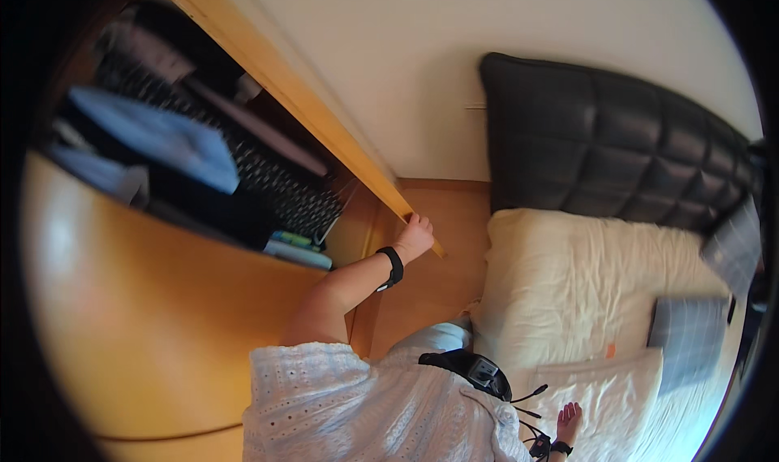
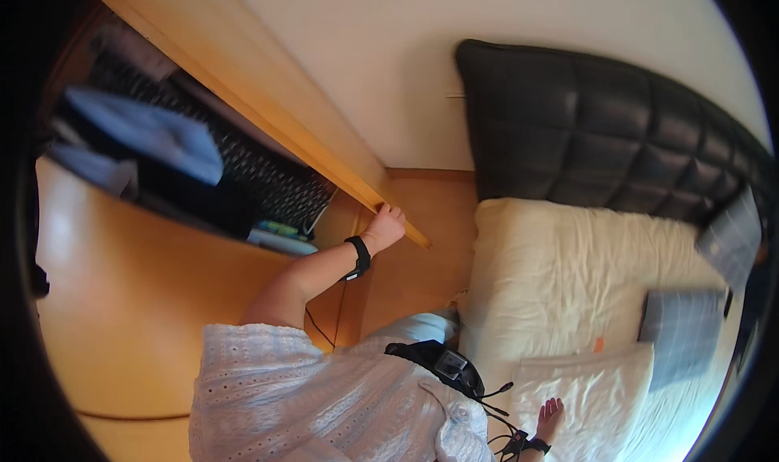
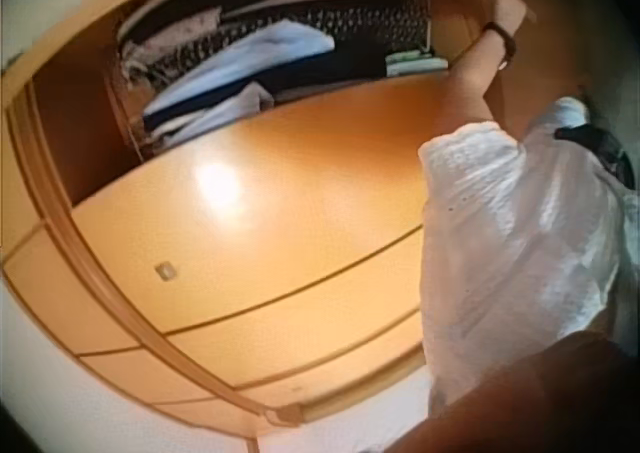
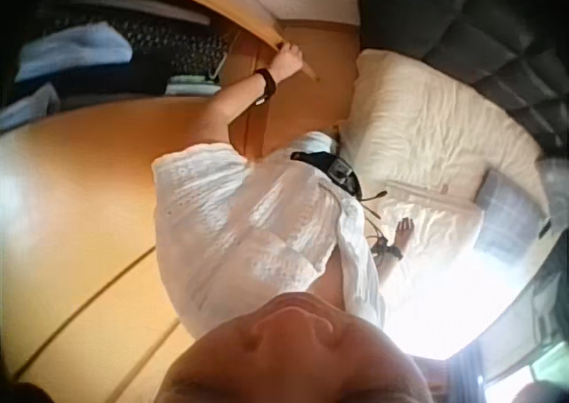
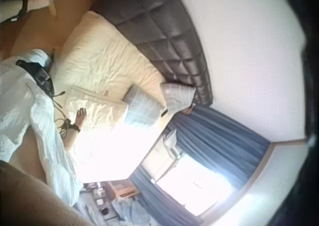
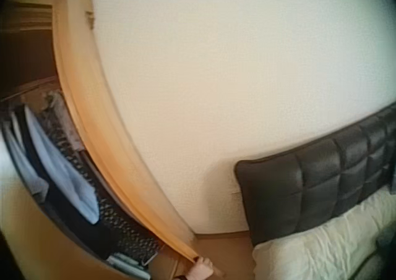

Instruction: The person removes a crumpled gray cloth from the bed and places it on a nearby chair. They then fold the white duvet cover into a neat rectangular stack on the bed. Finally, they pick up two gray checkered pillows and place them on the bed.

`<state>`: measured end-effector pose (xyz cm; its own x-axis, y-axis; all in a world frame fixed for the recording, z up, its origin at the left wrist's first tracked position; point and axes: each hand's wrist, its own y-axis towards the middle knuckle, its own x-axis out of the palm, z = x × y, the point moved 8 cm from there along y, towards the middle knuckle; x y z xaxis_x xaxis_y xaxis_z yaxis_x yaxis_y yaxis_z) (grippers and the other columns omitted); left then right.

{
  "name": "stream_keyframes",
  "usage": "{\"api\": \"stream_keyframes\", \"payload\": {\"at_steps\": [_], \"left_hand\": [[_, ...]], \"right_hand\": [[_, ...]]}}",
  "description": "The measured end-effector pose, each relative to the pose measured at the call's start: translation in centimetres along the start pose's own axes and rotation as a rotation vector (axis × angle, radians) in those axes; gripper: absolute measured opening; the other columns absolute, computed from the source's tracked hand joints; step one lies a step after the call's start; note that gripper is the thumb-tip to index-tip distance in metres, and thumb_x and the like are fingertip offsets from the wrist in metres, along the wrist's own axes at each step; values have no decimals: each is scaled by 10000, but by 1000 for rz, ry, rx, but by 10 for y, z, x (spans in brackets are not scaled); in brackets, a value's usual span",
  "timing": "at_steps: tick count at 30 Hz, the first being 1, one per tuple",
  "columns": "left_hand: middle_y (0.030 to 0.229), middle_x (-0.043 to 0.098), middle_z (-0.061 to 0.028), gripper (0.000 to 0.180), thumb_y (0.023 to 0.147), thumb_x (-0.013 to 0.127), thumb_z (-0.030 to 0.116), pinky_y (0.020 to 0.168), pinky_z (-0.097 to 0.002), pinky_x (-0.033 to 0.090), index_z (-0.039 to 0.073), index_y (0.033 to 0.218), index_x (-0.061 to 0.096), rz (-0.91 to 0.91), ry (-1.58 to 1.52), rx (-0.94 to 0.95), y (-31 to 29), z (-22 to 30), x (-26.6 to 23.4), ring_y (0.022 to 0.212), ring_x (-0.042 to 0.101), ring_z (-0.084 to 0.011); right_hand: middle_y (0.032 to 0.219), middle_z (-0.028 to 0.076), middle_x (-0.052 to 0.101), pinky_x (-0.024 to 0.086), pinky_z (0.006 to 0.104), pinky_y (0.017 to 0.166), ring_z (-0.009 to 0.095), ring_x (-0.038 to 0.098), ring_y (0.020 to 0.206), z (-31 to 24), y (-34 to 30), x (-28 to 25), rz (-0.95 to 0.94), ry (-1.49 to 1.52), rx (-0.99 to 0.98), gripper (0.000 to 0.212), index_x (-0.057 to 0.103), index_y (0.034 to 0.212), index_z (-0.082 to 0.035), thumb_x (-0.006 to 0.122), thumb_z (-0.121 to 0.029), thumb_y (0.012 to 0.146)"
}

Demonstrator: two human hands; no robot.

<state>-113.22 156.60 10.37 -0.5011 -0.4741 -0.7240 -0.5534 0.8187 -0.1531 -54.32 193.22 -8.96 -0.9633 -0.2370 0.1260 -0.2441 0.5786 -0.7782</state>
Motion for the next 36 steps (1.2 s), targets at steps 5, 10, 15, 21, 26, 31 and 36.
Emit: {"api": "stream_keyframes", "payload": {"at_steps": [5, 10, 15, 21, 26, 31, 36], "left_hand": [[794, 582, -25, 177, 718, 527, 178, 728, -370, 359, 101, 772, 677, -79, 40, 24, -80, 14, -2, 819, 503, -210], [743, 579, -3, 160, 706, 539, 190, 734, -362, 342, 119, 754, 675, -61, 10, -20, -100, 22, -22, 806, 505, -201], [730, 594, -6, 135, 663, 541, 163, 723, -325, 370, 126, 693, 667, 172, -318, 10, -113, 39, -86, 815, 520, -196], [803, 618, -56, 195, 679, 523, 145, 778, -438, 391, 82, 781, 678, -252, -194, -551, -203, -48, -57, 843, 541, -258], [1000, 630, -48, 261, 822, 483, 197, 783, -533, 388, 139, 1010, 655, -882, -23, -775, -262, -103, -20, 979, 554, -251], [1004, 637, -2, 238, 830, 493, 187, 731, -351, 449, 168, 1001, 657, -940, -128, -714, -213, -58, -85, 926, 597, -163], [902, 657, -29, 205, 797, 506, 161, 677, -344, 465, 131, 900, 681, -784, -70, -519, -168, -14, -137, 847, 619, -162]], "right_hand": [[1086, 43, 545, 414, 305, 810, 167, 515, 978, -67, 31, 117, -324, -400, -12, 411, 504, 1146, -112, 553, -355, 818], [1015, 62, 582, 443, 272, 793, 156, 541, 956, -157, -89, 388, -721, -844, -519, 344, 527, 1109, -27, 588, -201, 819], [1384, 189, 249, 279, 379, 1013, 291, 301, 1258, -120, -399, 569, -1597, -767, -1474, 895, 192, 1357, -9, 735, -187, 669], [1363, 248, 243, 330, 400, 982, 392, 321, 1220, -126, -536, 598, -1427, -428, -1804, 853, 138, 1355, 18, 653, -91, 685], [1320, 245, 320, 393, 384, 926, 382, 385, 1178, -152, -504, 586, -1491, -616, -1512, 880, 117, 1355, 23, 646, -72, 658], [1292, 247, 363, 407, 389, 908, 384, 415, 1154, -197, -475, 565, -1509, -651, -1487, 894, 132, 1352, 27, 666, -93, 645], [1304, 263, 335, 389, 367, 932, 387, 397, 1169, -188, -471, 578, -1515, -662, -1455, 900, 130, 1356, 18, 668, -114, 647]]}}
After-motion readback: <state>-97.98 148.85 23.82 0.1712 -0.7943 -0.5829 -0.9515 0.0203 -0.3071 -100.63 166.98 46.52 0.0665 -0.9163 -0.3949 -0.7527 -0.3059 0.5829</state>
